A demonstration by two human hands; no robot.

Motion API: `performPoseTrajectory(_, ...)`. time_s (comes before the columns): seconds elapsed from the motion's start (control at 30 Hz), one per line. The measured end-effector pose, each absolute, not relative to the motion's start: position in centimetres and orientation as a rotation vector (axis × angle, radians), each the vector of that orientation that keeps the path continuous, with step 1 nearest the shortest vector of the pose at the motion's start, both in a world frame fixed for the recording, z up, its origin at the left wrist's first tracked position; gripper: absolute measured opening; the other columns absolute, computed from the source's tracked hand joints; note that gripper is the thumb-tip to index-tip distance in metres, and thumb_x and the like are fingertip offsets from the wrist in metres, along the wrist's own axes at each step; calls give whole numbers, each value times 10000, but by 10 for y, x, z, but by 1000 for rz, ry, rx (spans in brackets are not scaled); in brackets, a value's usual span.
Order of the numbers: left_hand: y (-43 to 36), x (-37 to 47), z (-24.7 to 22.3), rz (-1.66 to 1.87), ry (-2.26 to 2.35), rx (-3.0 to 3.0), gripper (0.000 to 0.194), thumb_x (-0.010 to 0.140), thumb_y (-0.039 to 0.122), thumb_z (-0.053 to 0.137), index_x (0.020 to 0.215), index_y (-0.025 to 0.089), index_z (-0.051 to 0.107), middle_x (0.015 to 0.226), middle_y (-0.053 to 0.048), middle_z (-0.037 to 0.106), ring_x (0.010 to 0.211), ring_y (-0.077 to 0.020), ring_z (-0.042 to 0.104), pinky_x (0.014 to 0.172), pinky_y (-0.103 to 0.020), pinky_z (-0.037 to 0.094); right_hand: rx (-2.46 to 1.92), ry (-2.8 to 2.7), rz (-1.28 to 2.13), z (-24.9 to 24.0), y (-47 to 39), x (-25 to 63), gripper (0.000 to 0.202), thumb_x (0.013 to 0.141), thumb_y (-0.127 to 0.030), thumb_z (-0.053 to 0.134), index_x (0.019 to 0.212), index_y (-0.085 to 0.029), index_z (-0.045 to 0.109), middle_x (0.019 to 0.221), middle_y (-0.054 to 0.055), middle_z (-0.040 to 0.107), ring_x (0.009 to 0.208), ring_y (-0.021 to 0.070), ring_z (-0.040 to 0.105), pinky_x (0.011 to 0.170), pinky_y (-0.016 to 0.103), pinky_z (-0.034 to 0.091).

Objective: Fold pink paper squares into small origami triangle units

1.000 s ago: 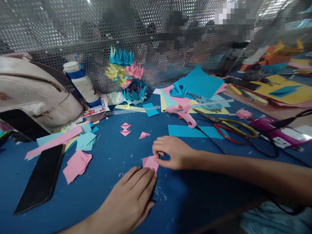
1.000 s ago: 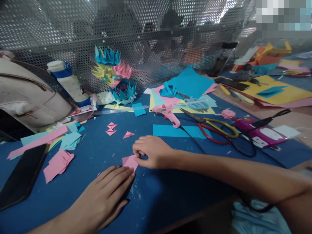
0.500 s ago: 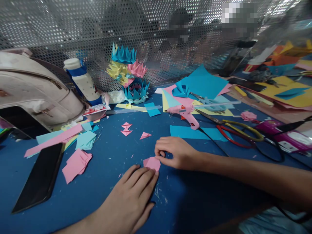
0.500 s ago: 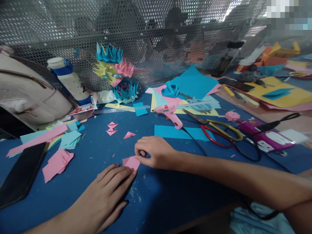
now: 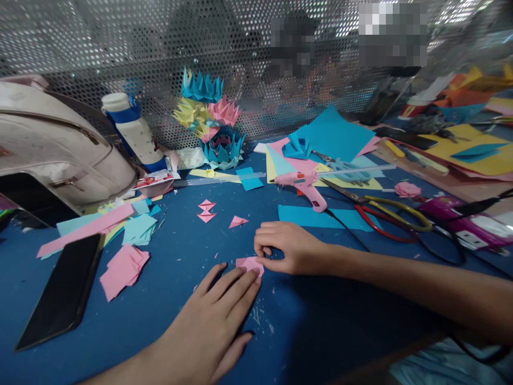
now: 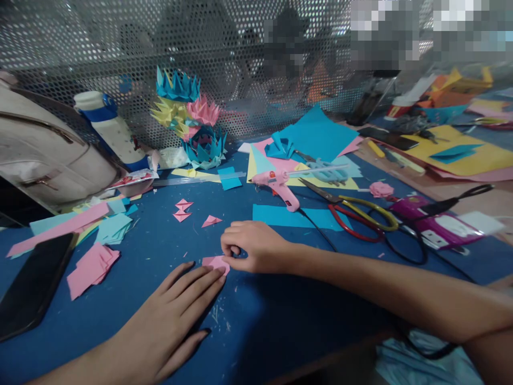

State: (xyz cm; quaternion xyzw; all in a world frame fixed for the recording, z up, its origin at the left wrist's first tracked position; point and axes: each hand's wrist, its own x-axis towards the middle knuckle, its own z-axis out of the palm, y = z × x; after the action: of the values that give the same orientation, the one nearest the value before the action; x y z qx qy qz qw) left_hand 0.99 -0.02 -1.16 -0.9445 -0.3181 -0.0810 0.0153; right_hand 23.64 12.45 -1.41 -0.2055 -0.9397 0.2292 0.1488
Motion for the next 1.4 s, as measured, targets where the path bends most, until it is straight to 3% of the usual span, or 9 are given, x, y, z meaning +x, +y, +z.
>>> performPoseTrajectory(0.13,1,9,-12,-218,-985,-2926,620,993,322,443,1535,57,299,1569,-144,376,1412,-340,390,1107,-537,381,-541,-2675,596,-14,122,237,145,932,-266,592,825,-174,627,757,6,618,731,128,519,645,253,331)
performPoseTrajectory(0.37,3,6,-11,-204,-1002,-2956,600,977,365,487,1498,89,373,1488,-247,447,1393,-376,420,1071,-621,407,-431,-2674,250,-18,119,241,233,995,-338,557,852,-187,662,763,4,662,725,136,507,639,280,311)
performPoseTrajectory(0.53,5,5,-10,-211,-1031,-2994,629,969,372,509,1512,103,343,1540,-243,373,1426,-386,364,1109,-648,345,-393,-2707,104,-16,117,244,275,1025,-353,507,894,-184,680,809,17,691,746,151,504,654,299,312)
performPoseTrajectory(0.73,7,4,-10,-143,-1071,-3035,662,959,405,537,1525,135,324,1617,-190,243,1456,-370,314,1167,-635,259,-384,-2705,46,-16,118,244,357,1042,-363,464,810,-179,664,749,18,682,703,158,470,624,306,281)
performPoseTrajectory(1.0,11,3,-8,-66,-1088,-3086,697,933,420,567,1526,157,312,1621,-193,229,1461,-363,297,1179,-630,217,-340,-2674,76,-16,123,243,290,1015,-342,526,816,-182,663,760,5,673,712,141,480,615,295,286)
performPoseTrajectory(1.17,15,3,-4,-82,-1062,-3105,695,911,459,596,1495,163,360,1580,-192,327,1417,-368,361,1165,-639,235,-367,-2684,40,-18,122,243,287,1010,-340,532,802,-184,654,741,2,656,709,150,471,622,310,283)
performPoseTrajectory(1.4,16,1,-5,-115,-1048,-3104,681,928,483,573,1491,161,369,1562,-191,358,1408,-368,365,1159,-638,242,-390,-2712,-16,-18,120,244,322,1035,-343,482,805,-179,636,746,11,646,728,154,454,625,310,268)
